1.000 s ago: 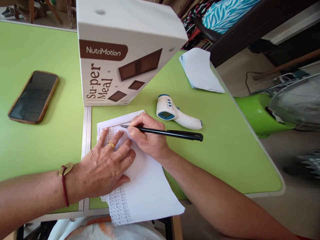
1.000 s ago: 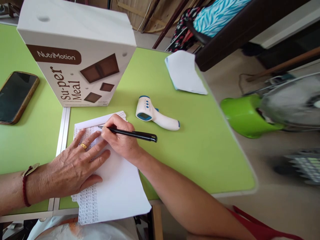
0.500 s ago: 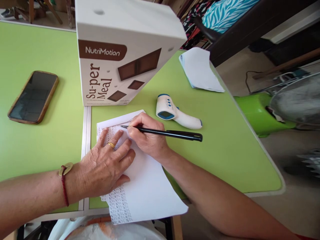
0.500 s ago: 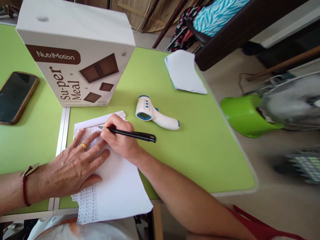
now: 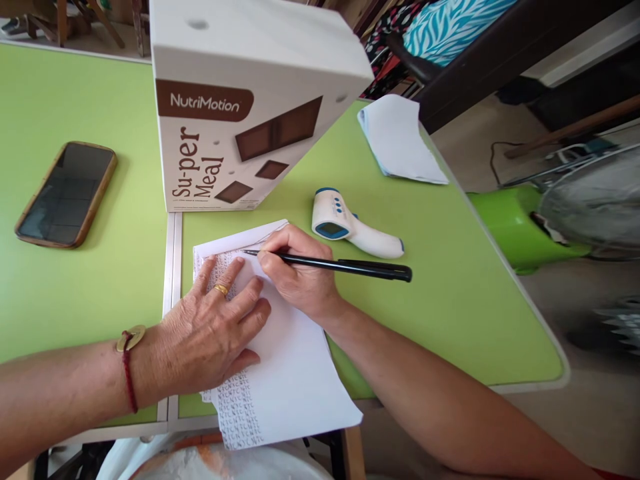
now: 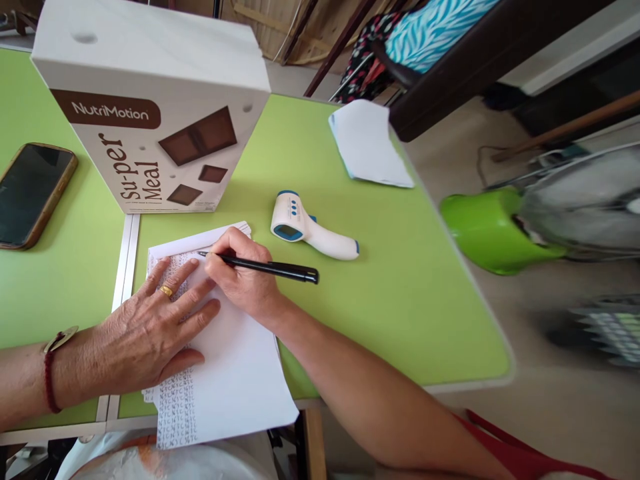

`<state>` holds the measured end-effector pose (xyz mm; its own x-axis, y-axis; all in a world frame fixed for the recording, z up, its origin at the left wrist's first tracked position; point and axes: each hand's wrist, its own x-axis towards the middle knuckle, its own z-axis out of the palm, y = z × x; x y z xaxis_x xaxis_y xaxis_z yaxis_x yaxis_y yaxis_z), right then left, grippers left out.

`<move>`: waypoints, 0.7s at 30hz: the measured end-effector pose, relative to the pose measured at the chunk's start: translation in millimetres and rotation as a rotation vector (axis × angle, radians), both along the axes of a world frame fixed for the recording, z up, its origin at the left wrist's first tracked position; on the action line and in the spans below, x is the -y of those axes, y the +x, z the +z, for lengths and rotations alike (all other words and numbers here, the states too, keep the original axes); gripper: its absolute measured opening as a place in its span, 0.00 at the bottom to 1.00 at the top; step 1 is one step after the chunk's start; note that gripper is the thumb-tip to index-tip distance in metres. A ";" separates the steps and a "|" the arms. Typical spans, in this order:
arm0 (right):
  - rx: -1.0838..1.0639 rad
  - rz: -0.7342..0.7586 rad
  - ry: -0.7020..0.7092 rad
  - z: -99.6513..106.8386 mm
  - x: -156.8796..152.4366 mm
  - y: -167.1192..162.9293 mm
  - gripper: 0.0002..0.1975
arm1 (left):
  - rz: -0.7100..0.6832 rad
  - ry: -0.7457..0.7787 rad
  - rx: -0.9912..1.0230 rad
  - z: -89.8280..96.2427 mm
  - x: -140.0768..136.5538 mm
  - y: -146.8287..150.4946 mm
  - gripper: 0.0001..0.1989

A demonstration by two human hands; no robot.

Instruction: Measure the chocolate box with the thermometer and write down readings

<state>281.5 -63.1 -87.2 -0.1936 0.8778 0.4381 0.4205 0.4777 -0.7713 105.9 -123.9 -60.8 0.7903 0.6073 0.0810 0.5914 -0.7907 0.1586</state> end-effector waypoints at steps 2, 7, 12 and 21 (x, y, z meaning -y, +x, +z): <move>0.001 -0.004 0.007 -0.6 -0.5 0.0 0.08 | -0.001 -0.003 0.000 0.1 -0.3 0.4 0.26; 0.012 -0.017 0.000 -1.3 -0.8 -0.5 0.07 | 0.004 -0.004 0.014 -0.6 0.6 0.5 0.26; 0.016 -0.014 -0.001 -1.0 -0.6 -0.5 0.08 | 0.001 0.012 0.001 0.4 1.1 -0.4 0.26; 0.002 0.011 -0.001 0.2 -0.6 -1.0 0.08 | 0.000 0.003 0.004 -0.9 1.2 0.8 0.26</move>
